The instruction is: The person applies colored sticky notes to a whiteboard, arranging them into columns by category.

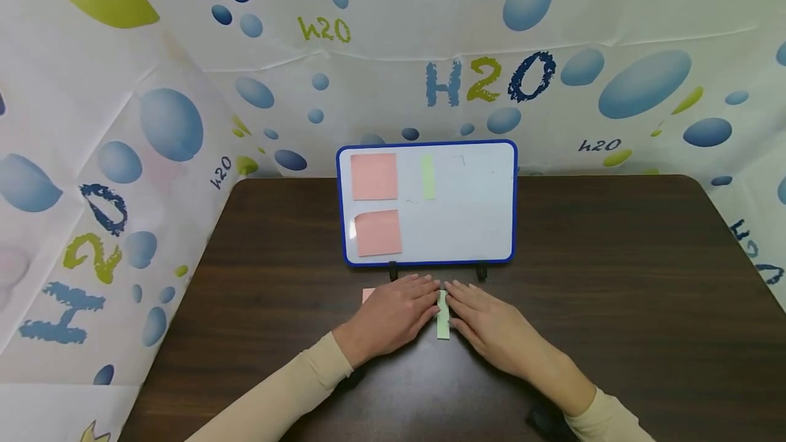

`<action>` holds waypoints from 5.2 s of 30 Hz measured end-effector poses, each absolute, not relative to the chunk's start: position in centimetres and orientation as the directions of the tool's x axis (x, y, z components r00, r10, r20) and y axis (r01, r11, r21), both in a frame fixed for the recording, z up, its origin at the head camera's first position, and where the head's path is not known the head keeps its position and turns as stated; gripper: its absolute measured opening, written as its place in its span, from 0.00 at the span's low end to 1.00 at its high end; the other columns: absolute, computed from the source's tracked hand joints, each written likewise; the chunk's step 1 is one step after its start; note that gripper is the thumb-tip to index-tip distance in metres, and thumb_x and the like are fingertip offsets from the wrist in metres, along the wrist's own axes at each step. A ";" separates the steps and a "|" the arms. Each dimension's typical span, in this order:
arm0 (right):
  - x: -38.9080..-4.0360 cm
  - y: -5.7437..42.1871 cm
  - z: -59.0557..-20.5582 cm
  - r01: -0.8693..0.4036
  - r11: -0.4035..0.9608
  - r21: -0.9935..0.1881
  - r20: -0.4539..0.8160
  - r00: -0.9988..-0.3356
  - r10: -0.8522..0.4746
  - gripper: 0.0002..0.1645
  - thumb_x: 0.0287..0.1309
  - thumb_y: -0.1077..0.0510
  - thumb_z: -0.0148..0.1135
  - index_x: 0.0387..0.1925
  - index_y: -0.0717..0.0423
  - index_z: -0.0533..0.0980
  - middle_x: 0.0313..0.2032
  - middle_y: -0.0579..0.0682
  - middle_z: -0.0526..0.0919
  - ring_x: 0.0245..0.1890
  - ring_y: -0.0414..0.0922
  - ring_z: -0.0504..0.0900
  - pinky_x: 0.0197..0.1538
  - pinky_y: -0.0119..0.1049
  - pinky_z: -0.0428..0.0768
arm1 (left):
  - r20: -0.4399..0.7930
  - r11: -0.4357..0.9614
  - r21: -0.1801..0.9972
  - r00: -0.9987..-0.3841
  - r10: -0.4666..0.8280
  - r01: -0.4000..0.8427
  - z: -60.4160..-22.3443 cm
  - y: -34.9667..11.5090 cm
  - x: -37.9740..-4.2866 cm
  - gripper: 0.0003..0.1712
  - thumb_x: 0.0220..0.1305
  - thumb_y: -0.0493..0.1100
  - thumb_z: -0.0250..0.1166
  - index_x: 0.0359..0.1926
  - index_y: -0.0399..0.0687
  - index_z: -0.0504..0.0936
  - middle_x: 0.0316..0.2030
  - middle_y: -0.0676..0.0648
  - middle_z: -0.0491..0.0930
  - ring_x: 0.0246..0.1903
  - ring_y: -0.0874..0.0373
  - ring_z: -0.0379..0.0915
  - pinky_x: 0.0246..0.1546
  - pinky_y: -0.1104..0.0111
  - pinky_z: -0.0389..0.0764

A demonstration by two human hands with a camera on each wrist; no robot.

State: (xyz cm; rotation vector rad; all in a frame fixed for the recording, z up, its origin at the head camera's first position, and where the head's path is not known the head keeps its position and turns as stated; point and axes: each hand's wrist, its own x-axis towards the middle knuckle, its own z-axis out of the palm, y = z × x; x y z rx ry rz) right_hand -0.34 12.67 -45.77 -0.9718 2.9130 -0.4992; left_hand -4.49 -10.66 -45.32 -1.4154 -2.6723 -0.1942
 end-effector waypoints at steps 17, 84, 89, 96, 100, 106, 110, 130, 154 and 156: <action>-0.2 12.8 -45.5 -0.590 0.756 -0.284 0.028 -0.793 -0.609 0.32 0.71 0.49 0.60 0.69 0.62 0.71 0.71 0.59 0.72 0.72 0.54 0.71 0.72 0.51 0.73 | 0.061 0.526 0.088 -0.532 0.844 0.846 -45.6 -9.9 -4.5 0.35 0.73 0.64 0.56 0.68 0.45 0.76 0.67 0.47 0.77 0.69 0.54 0.72 0.73 0.62 0.70; -0.4 12.0 -45.5 -0.525 0.778 -0.345 0.056 -0.839 -0.542 0.25 0.74 0.52 0.57 0.65 0.61 0.77 0.66 0.56 0.78 0.70 0.51 0.75 0.72 0.49 0.74 | 0.179 0.639 -0.077 -0.620 0.764 0.765 -45.1 -7.4 -3.8 0.09 0.66 0.43 0.68 0.45 0.51 0.91 0.49 0.54 0.89 0.54 0.60 0.85 0.64 0.67 0.79; 0.1 12.4 -45.0 -0.505 0.792 -0.342 0.037 -0.850 -0.526 0.23 0.73 0.53 0.58 0.63 0.61 0.78 0.66 0.56 0.79 0.69 0.51 0.76 0.71 0.50 0.75 | 0.193 0.642 -0.040 -0.625 0.757 0.766 -45.4 -7.3 -3.7 0.08 0.67 0.42 0.68 0.45 0.50 0.91 0.49 0.53 0.89 0.53 0.60 0.85 0.62 0.67 0.80; 0.8 12.6 -43.9 -0.510 0.786 -0.348 -0.002 -0.838 -0.545 0.22 0.72 0.53 0.58 0.60 0.60 0.81 0.62 0.54 0.82 0.66 0.50 0.79 0.66 0.49 0.80 | 0.225 0.643 -0.011 -0.624 0.748 0.766 -45.6 -7.5 -3.8 0.08 0.66 0.40 0.67 0.44 0.51 0.90 0.50 0.52 0.89 0.53 0.60 0.85 0.62 0.68 0.80; 1.2 12.4 -43.5 -0.537 0.777 -0.327 -0.019 -0.819 -0.574 0.21 0.73 0.54 0.57 0.59 0.61 0.81 0.61 0.55 0.83 0.65 0.51 0.80 0.66 0.49 0.80 | 0.240 0.640 0.004 -0.622 0.745 0.769 -45.6 -7.6 -3.9 0.08 0.65 0.38 0.68 0.42 0.52 0.90 0.50 0.52 0.89 0.52 0.60 0.85 0.62 0.68 0.81; 1.9 11.7 -43.4 -0.600 0.753 -0.271 0.056 -0.791 -0.610 0.17 0.71 0.55 0.60 0.55 0.58 0.83 0.57 0.51 0.85 0.62 0.47 0.82 0.66 0.45 0.81 | 0.264 0.641 0.034 -0.625 0.734 0.767 -45.7 -7.6 -3.9 0.06 0.65 0.37 0.68 0.39 0.51 0.90 0.48 0.52 0.89 0.51 0.60 0.86 0.61 0.68 0.81; 2.4 11.2 -43.4 -0.636 0.738 -0.223 0.082 -0.767 -0.636 0.17 0.70 0.55 0.61 0.54 0.59 0.83 0.56 0.51 0.86 0.61 0.46 0.83 0.65 0.43 0.81 | 0.277 0.643 0.064 -0.633 0.723 0.763 -45.8 -7.7 -3.9 0.06 0.65 0.37 0.68 0.37 0.52 0.90 0.47 0.53 0.90 0.50 0.60 0.86 0.60 0.69 0.82; 2.5 11.0 -43.8 -0.662 0.717 -0.219 0.063 -0.743 -0.667 0.18 0.70 0.56 0.60 0.55 0.59 0.82 0.56 0.51 0.86 0.60 0.45 0.83 0.65 0.42 0.81 | 0.275 0.635 -0.035 -0.603 0.748 0.772 -45.7 -7.4 -3.6 0.07 0.64 0.43 0.69 0.41 0.51 0.89 0.49 0.52 0.89 0.53 0.60 0.84 0.63 0.69 0.79; 2.2 11.1 -43.5 -0.640 0.721 -0.266 -0.012 -0.746 -0.666 0.22 0.72 0.54 0.58 0.61 0.61 0.79 0.61 0.56 0.83 0.64 0.48 0.81 0.66 0.45 0.80 | 0.364 0.679 0.087 -0.658 0.659 0.729 -46.0 -7.3 -3.6 0.11 0.62 0.39 0.70 0.45 0.46 0.89 0.48 0.49 0.89 0.52 0.58 0.85 0.61 0.67 0.82; 2.2 11.1 -43.5 -0.644 0.719 -0.262 -0.018 -0.742 -0.670 0.22 0.72 0.54 0.58 0.60 0.60 0.80 0.62 0.55 0.83 0.64 0.48 0.81 0.66 0.45 0.80 | 0.379 0.676 0.102 -0.657 0.652 0.730 -46.0 -7.3 -3.7 0.10 0.61 0.39 0.69 0.45 0.46 0.89 0.48 0.49 0.89 0.52 0.57 0.85 0.60 0.66 0.82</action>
